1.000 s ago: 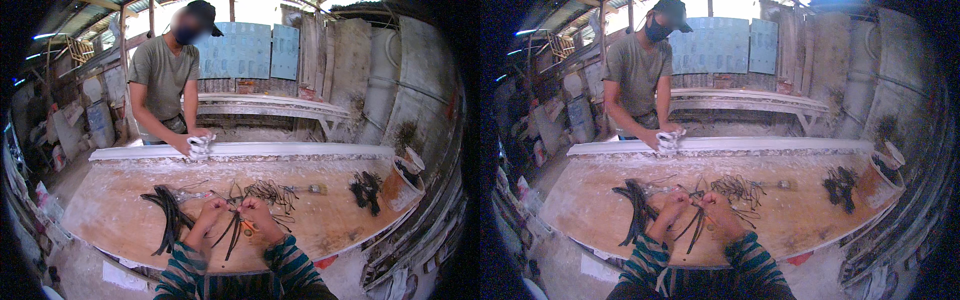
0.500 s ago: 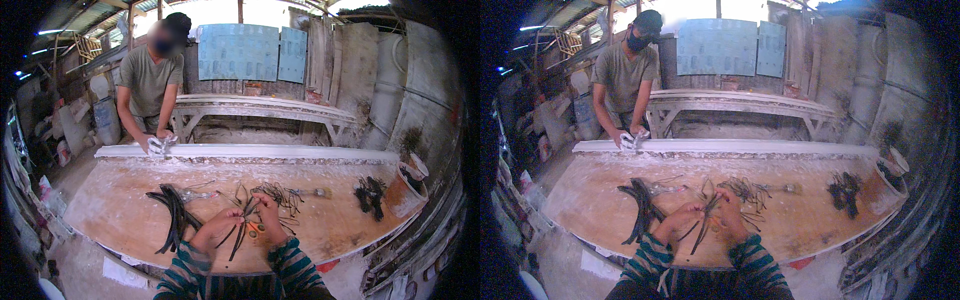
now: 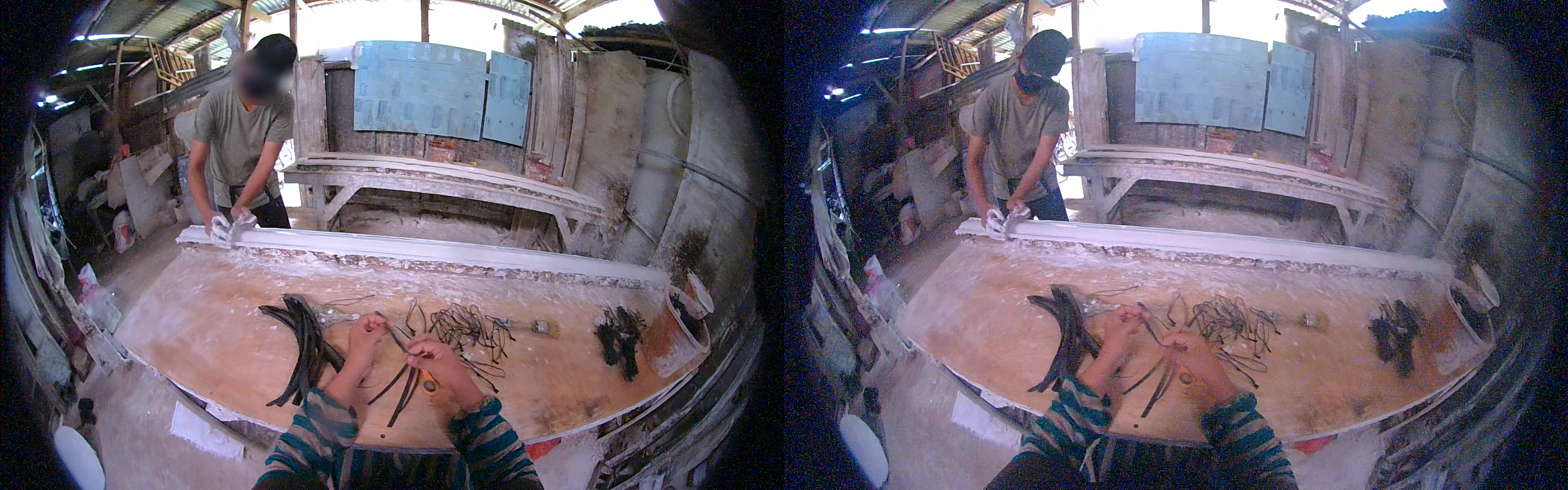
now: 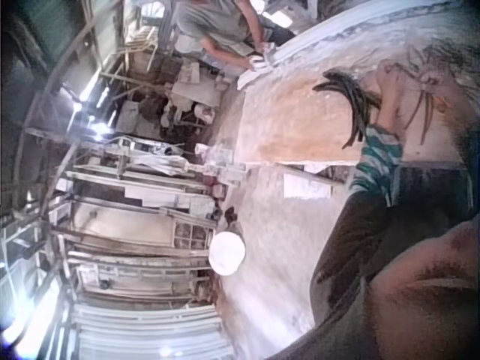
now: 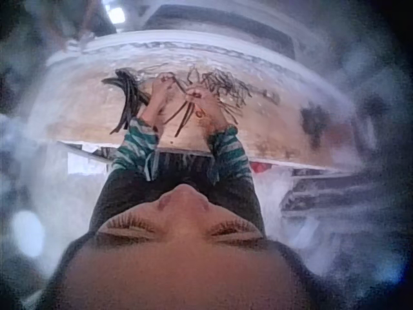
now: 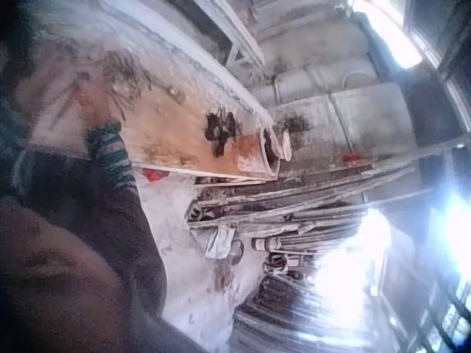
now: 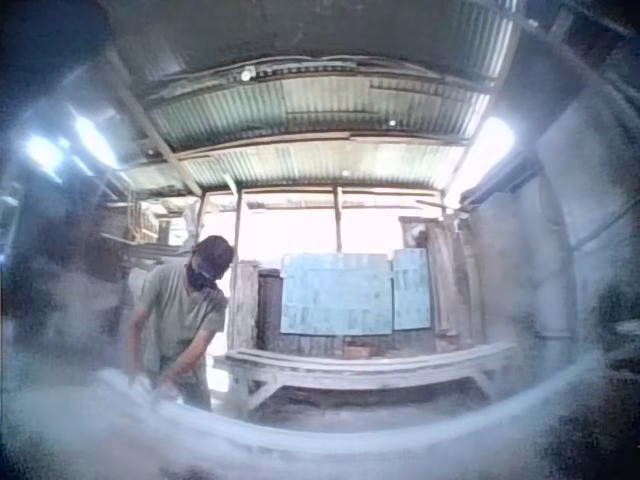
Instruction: The person strips and twists black rubber strips on a workbench while another person applies white paste to a long white object. The camera wearer then walks outside and returns to the bench.
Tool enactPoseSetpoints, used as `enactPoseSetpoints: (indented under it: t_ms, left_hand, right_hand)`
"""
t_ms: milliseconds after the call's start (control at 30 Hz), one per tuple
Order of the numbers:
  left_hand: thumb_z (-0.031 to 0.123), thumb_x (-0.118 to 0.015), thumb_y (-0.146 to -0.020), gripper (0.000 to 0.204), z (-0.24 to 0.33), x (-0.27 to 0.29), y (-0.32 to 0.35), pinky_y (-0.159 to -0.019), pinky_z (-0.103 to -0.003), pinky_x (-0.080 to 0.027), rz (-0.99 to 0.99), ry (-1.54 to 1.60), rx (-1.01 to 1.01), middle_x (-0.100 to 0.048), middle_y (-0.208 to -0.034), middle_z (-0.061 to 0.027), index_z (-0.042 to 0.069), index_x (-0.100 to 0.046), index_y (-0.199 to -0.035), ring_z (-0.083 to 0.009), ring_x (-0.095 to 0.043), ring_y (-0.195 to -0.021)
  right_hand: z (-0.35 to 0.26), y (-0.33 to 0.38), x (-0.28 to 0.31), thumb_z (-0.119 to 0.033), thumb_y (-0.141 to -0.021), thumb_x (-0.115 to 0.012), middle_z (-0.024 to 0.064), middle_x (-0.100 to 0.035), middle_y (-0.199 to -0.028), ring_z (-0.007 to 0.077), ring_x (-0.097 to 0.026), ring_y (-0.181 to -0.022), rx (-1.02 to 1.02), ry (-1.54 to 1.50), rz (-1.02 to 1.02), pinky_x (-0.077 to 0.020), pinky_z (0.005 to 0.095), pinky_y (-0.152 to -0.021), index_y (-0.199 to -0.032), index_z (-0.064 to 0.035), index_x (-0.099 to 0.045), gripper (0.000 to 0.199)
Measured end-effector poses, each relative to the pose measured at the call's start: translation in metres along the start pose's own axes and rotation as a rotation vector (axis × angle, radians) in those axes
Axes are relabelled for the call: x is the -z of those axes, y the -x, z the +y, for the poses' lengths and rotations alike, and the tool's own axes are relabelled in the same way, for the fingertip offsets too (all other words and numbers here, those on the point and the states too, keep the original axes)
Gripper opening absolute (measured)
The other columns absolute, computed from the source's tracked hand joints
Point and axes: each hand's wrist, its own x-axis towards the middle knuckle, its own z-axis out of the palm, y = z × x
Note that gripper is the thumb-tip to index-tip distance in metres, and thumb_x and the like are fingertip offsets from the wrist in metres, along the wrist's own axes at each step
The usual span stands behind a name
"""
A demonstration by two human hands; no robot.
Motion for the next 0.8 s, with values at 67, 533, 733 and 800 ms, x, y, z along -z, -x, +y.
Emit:
enactPoseSetpoints:
  t_ms: [67, 533, 733, 800]
  left_hand:
    - [0.002, -0.059, -0.075, 0.006, -0.004, 0.005, -0.001, -0.058, -0.017, -0.037, 0.007, 0.002, -0.012, -0.053, -0.071, 0.0031, 0.005, -0.057, -0.08, -0.0045, -0.045, -0.062]
    - [0.0, -0.061, -0.075, 0.008, -0.001, 0.007, 0.002, -0.068, -0.021, -0.043, -0.231, -0.182, 0.0, -0.063, -0.079, -0.0036, 0.001, -0.06, -0.083, -0.009, -0.055, -0.074]
    - [0.006, -0.062, -0.078, 0.006, -0.008, 0.007, 0.005, -0.071, -0.022, -0.042, -0.442, -0.04, 0.095, -0.062, -0.081, -0.0014, 0.001, -0.061, -0.082, -0.0086, -0.054, -0.076]
    - [0.007, -0.061, -0.078, 0.009, -0.002, 0.003, 0.011, -0.071, -0.022, -0.041, -0.616, -0.197, 0.09, -0.061, -0.08, -0.0003, 0.001, -0.06, -0.085, -0.0079, -0.053, -0.075]
  right_hand:
    - [-0.005, -0.001, -0.006, -0.008, -0.08, -0.061, 0.0062, -0.05, -0.105, 0.0147, -0.05, -0.096, -0.018, 0.105, -0.15, -0.0403, 0.0267, -0.083, -0.087, -0.0004, -0.062, 0.01]
    - [-0.028, 0.007, -0.008, -0.013, -0.076, -0.065, -0.0008, -0.056, -0.078, 0.0078, -0.051, -0.07, -0.153, -0.11, -0.027, -0.0408, 0.022, -0.058, -0.08, -0.0053, -0.061, 0.009]
    - [-0.018, -0.001, -0.003, -0.005, -0.074, -0.064, -0.0006, -0.054, -0.067, 0.0093, -0.049, -0.062, 0.002, 0.059, 0.282, -0.0408, 0.0235, -0.059, -0.073, -0.0039, -0.057, 0.007]
    - [-0.013, -0.005, 0.001, 0.002, -0.074, -0.062, -0.0006, -0.054, -0.065, 0.008, -0.049, -0.061, 0.1, 0.242, 0.473, -0.0409, 0.0221, -0.06, -0.074, -0.0036, -0.054, 0.01]
